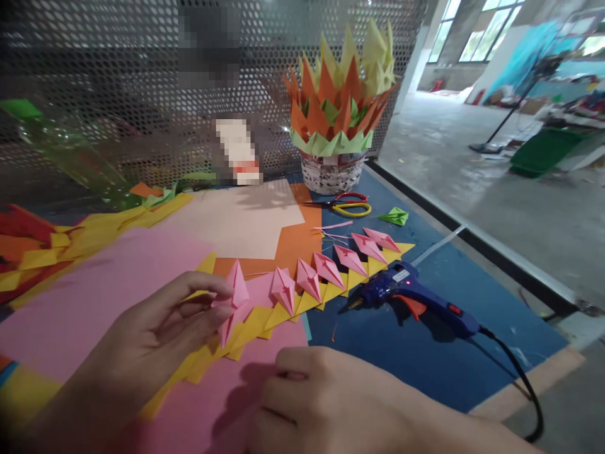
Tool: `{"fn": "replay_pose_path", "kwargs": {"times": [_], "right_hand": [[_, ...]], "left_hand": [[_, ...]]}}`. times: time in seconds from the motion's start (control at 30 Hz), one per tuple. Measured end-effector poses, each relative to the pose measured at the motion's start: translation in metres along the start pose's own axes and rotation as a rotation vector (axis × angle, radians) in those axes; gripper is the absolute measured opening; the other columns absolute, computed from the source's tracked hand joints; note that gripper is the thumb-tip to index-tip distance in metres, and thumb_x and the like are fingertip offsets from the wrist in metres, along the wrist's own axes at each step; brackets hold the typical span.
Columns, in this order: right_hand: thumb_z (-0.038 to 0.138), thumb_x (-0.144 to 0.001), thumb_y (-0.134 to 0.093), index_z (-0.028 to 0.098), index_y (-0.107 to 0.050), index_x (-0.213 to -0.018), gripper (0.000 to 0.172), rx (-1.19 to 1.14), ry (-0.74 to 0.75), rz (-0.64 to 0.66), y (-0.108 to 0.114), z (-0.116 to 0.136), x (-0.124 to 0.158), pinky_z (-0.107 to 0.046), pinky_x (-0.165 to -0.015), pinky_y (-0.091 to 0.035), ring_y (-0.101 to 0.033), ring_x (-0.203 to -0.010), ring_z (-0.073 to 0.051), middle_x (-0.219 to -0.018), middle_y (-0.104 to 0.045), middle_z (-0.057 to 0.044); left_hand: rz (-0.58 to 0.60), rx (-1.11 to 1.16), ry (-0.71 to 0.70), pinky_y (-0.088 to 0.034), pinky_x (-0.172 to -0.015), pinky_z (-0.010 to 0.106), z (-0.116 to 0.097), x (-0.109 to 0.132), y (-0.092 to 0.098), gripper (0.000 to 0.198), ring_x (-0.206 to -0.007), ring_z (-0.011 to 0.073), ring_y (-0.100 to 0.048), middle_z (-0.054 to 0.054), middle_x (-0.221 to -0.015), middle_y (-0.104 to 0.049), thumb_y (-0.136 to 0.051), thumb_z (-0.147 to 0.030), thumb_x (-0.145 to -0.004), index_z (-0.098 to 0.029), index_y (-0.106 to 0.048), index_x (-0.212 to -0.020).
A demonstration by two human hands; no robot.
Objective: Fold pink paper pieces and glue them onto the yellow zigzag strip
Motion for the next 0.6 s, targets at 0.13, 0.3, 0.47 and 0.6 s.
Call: {"fn": "replay_pose_path", "kwargs": {"times": [0.13,0.3,0.47,0.6], "right_hand": [[0.011,-0.109,-0.044,0.019,-0.058,-0.070,0.043,-0.067,-0.133,-0.041,0.004,-0.008,0.002,-0.033,-0.063,-0.039,-0.035,-0.062,-0.014,-0.068,-0.050,0.002],[0.010,-0.105,-0.056,0.018,-0.072,-0.095,0.021,0.126,-0.203,-0.174,0.027,-0.024,0.001,-0.037,-0.074,-0.047,-0.065,-0.083,-0.018,-0.090,-0.075,-0.001],[0.010,-0.103,-0.047,0.018,-0.074,-0.109,0.028,0.170,-0.244,-0.029,0.023,-0.039,0.011,-0.043,-0.091,-0.054,-0.070,-0.111,-0.027,-0.120,-0.079,-0.005],[0.006,-0.094,-0.047,0.016,-0.074,-0.116,0.036,0.129,-0.218,0.037,0.015,-0.037,0.016,-0.044,-0.092,-0.057,-0.073,-0.108,-0.026,-0.123,-0.079,-0.005]], "left_hand": [[-0.001,0.036,0.002,-0.063,-0.075,0.021,0.014,-0.004,-0.003,0.017,-0.082,0.0155,-0.076,0.002,-0.091,-0.074,-0.071,-0.041,-0.103,-0.026,-0.069,-0.111],[0.093,0.040,-0.099,-0.064,-0.076,0.022,0.012,-0.007,-0.009,0.010,-0.083,0.0150,-0.074,0.003,-0.092,-0.071,-0.066,-0.031,-0.106,-0.024,-0.073,-0.103],[0.124,0.060,-0.073,-0.062,-0.086,0.023,0.002,-0.006,-0.011,0.010,-0.091,0.0138,-0.074,0.003,-0.103,-0.073,-0.068,-0.024,-0.105,-0.024,-0.078,-0.106],[0.106,0.000,-0.049,-0.060,-0.089,0.023,0.002,-0.004,-0.011,0.005,-0.097,0.0145,-0.075,-0.001,-0.104,-0.079,-0.074,-0.026,-0.102,-0.025,-0.079,-0.103]]}}
Point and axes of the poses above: each hand's wrist, its own x-axis away from the middle knuckle, its own y-axis out of the back of the hand, z = x × y, the point moved 7 cm from there along -x, towards the middle knuckle
